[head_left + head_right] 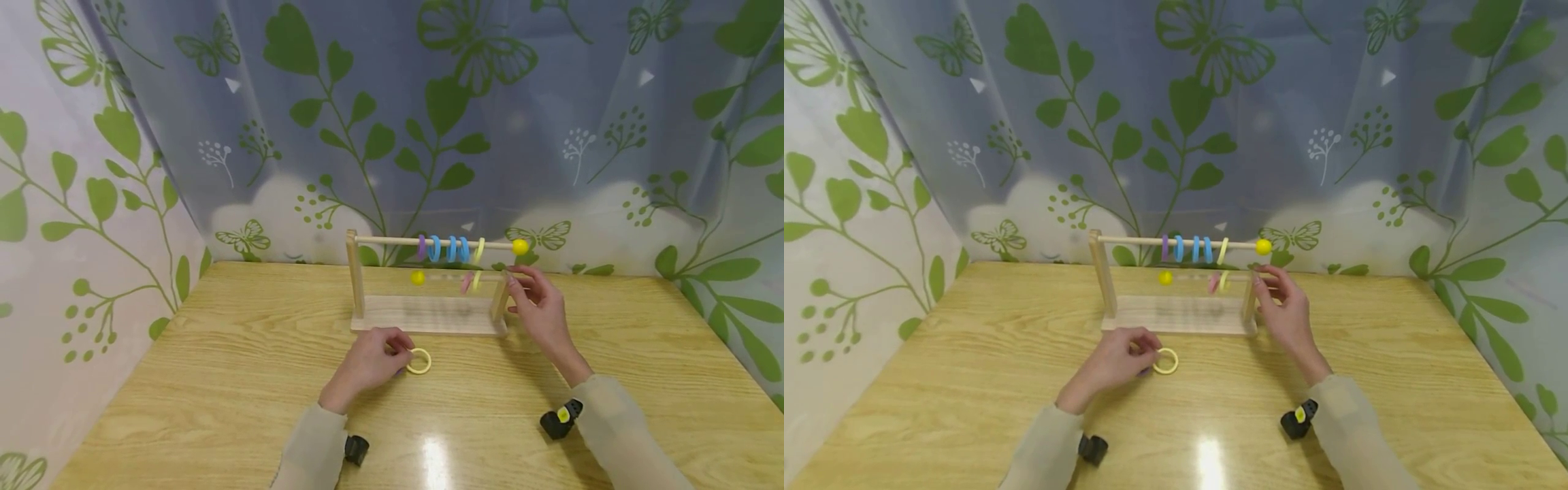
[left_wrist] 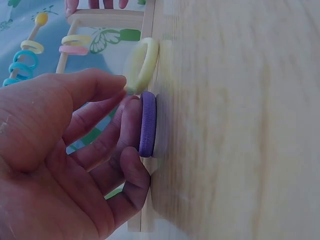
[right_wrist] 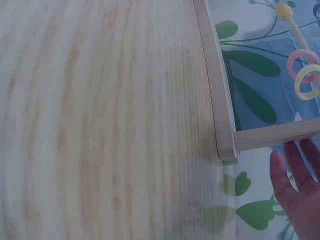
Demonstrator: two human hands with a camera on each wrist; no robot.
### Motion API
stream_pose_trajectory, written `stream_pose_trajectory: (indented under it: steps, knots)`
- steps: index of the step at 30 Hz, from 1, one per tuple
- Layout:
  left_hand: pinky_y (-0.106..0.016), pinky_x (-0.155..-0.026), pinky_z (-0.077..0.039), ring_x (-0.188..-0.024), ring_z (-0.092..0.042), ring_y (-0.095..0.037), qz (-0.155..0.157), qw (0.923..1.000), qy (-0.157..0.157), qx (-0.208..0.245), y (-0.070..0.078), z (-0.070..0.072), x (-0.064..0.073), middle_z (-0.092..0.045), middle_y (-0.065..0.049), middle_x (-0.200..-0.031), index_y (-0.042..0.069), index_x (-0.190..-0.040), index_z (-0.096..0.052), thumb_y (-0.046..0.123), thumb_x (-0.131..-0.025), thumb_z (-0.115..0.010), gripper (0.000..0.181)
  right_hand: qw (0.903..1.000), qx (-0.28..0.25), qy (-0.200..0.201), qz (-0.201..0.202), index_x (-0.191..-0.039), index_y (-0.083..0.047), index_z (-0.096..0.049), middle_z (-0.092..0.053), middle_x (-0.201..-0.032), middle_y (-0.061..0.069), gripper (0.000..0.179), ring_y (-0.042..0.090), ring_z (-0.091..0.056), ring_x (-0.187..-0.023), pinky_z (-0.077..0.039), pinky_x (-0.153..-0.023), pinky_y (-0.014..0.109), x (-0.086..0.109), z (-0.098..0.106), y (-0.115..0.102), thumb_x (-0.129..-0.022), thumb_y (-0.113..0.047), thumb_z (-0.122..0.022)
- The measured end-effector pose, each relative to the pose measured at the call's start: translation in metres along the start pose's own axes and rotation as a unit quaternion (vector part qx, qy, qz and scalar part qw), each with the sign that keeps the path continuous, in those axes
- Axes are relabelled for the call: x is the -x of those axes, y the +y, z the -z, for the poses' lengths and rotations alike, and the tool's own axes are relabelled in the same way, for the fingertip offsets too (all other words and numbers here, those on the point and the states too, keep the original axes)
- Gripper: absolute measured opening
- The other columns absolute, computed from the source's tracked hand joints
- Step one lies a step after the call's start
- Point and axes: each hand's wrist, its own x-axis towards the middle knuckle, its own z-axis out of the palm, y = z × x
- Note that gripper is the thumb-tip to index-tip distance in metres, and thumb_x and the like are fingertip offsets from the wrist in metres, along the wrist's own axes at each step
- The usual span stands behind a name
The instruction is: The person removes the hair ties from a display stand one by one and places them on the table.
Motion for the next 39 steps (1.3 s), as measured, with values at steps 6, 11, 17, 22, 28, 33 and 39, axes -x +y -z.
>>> stream_pose_trajectory:
  steps: [6,11,17,22,28,33,39]
  knots:
    - [-0.030,-0.078,-0.053,-0.083,-0.065,-0.010,0.001,1.0000,0.001,-0.007,0.000,-0.001,0.001,-0.073,0.000,-0.094,0.011,-0.100,-0.074,0.013,-0.094,-0.067,0.009,1.0000,-0.003,-0.001,0.007,-0.134,-0.002,-0.060,-0.067,-0.119,0.022,0.033,-0.002,-0.067,-0.088,-0.061,-0.068,0.022,0.000,0.000,0.000,-0.105,-0.019,-0.057]
    - [-0.029,-0.077,-0.054,-0.083,-0.065,-0.010,0.000,1.0000,0.003,-0.004,0.000,-0.001,0.001,-0.073,0.000,-0.094,0.012,-0.100,-0.074,0.015,-0.094,-0.067,0.009,0.9999,-0.003,0.001,0.010,-0.134,-0.003,-0.061,-0.068,-0.117,0.021,0.033,-0.002,-0.067,-0.088,-0.061,-0.068,0.022,0.000,0.000,0.000,-0.105,-0.018,-0.058]
    - [-0.028,-0.075,-0.055,-0.082,-0.069,-0.009,0.013,0.9998,0.003,0.013,0.003,0.000,0.001,-0.074,-0.001,-0.098,0.012,-0.105,-0.074,0.017,-0.096,-0.066,0.013,0.9999,-0.002,0.000,0.011,-0.134,-0.002,-0.060,-0.070,-0.114,0.010,0.033,-0.002,-0.067,-0.089,-0.061,-0.068,0.023,0.000,0.000,0.001,-0.105,-0.018,-0.058]
    - [-0.027,-0.071,-0.055,-0.081,-0.067,-0.010,0.015,0.9996,0.001,0.022,0.008,0.001,-0.001,-0.074,0.000,-0.102,0.014,-0.110,-0.074,0.022,-0.098,-0.066,0.017,0.9999,-0.006,0.001,0.009,-0.134,-0.002,-0.060,-0.070,-0.109,-0.005,0.033,-0.003,-0.067,-0.089,-0.062,-0.068,0.024,0.000,0.000,0.002,-0.105,-0.018,-0.058]
    - [-0.027,-0.070,-0.054,-0.076,-0.064,-0.009,0.000,0.9984,0.039,0.041,0.015,-0.003,-0.006,-0.074,0.002,-0.099,0.016,-0.109,-0.074,0.025,-0.097,-0.068,0.017,0.9998,-0.015,0.002,0.010,-0.133,0.001,-0.060,-0.070,-0.107,-0.010,0.033,-0.002,-0.067,-0.088,-0.062,-0.067,0.025,-0.001,0.000,0.004,-0.105,-0.017,-0.059]
    - [-0.027,-0.072,-0.054,-0.077,-0.065,-0.009,-0.010,0.9938,0.086,0.070,0.024,-0.008,-0.011,-0.074,0.003,-0.099,0.015,-0.111,-0.074,0.027,-0.096,-0.070,0.019,0.9998,-0.017,0.001,0.009,-0.133,0.005,-0.058,-0.070,-0.107,-0.009,0.035,-0.001,-0.067,-0.088,-0.062,-0.067,0.025,-0.001,0.000,0.004,-0.104,-0.016,-0.059]
    - [-0.026,-0.074,-0.056,-0.079,-0.066,-0.010,-0.029,0.9858,0.133,0.098,0.032,-0.014,-0.018,-0.074,0.001,-0.099,0.015,-0.112,-0.074,0.024,-0.096,-0.071,0.019,0.9997,-0.022,0.000,0.008,-0.131,0.002,-0.060,-0.071,-0.106,-0.011,0.033,0.000,-0.067,-0.087,-0.062,-0.067,0.025,-0.001,0.001,0.001,-0.104,-0.016,-0.059]
